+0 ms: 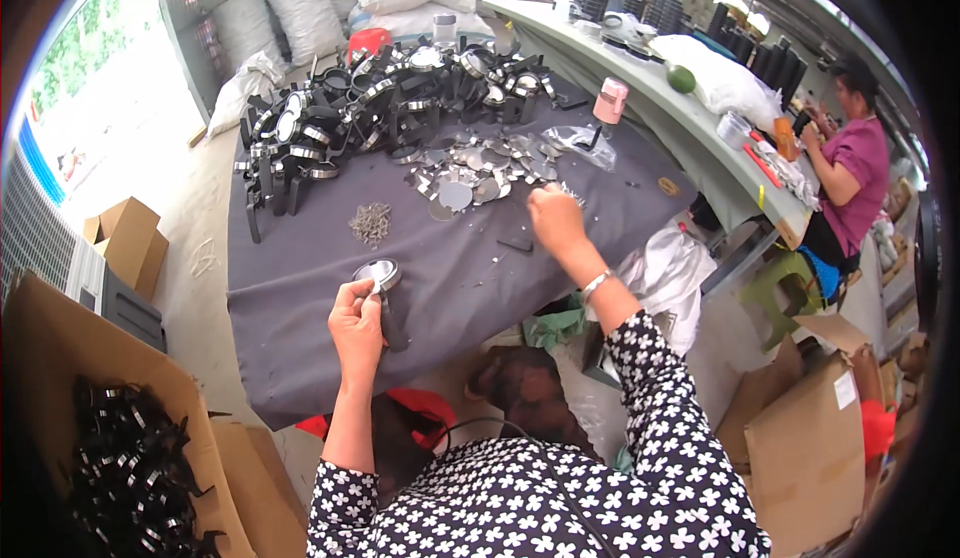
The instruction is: Assembling small hardware components by hand at an industrial workbench.
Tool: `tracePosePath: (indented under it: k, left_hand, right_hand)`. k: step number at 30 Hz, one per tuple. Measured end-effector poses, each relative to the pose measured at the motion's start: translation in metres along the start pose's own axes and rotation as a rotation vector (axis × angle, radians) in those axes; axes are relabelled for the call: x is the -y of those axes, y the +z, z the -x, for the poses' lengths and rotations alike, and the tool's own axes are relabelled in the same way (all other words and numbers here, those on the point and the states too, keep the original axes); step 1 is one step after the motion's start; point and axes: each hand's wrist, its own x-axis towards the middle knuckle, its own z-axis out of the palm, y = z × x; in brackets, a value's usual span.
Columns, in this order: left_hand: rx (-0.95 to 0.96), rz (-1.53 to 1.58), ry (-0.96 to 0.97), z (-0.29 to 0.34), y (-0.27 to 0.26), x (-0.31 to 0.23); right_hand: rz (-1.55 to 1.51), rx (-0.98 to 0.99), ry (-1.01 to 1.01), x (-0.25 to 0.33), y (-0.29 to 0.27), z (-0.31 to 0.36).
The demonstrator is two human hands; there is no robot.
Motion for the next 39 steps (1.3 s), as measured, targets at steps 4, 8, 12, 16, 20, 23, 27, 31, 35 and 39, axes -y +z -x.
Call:
tracePosePath:
  k: [4,8,12,16,20,23,27,31,35,39]
  left_hand:
    - [0.012,-0.032,0.0,-0.001,-0.005,0.002]
    - [0.013,-0.029,0.005,0.0,-0.003,0.001]
    - [0.012,0.002,0.006,-0.001,-0.005,0.004]
    - [0.016,0.024,0.008,-0.001,-0.003,0.003]
    - [0.016,0.013,-0.001,0.001,-0.002,-0.002]
    - [0.029,0.024,0.01,0.0,-0.004,0.003]
    - [0.037,0.021,0.023,0.001,-0.003,0.005]
    - [0.018,-0.007,0.018,0.004,-0.01,0.003]
    - [0.027,-0.179,0.055,0.004,-0.005,-0.007]
    - [0.036,-0.019,0.056,-0.002,-0.003,0.006]
  right_hand:
    - [0.216,0.141,0.065,-0.031,0.003,-0.005]
    - [0.385,0.225,0.006,-0.039,0.022,-0.007]
    - [0.416,0.331,-0.043,-0.025,0.014,-0.018]
    - [0.493,0.472,-0.166,-0.015,0.002,-0.03]
    - [0.501,0.541,-0.26,-0.028,0.002,-0.039]
    - [0.416,0.526,-0.233,-0.038,-0.001,-0.035]
    - [0.145,0.282,-0.083,-0.036,0.002,-0.025]
    - [-0.345,0.171,-0.061,0.011,0.003,-0.016]
    - [-0.794,0.352,0.135,0.073,-0.011,0.004]
    - [-1.147,0.518,0.148,0.129,-0.003,0.029]
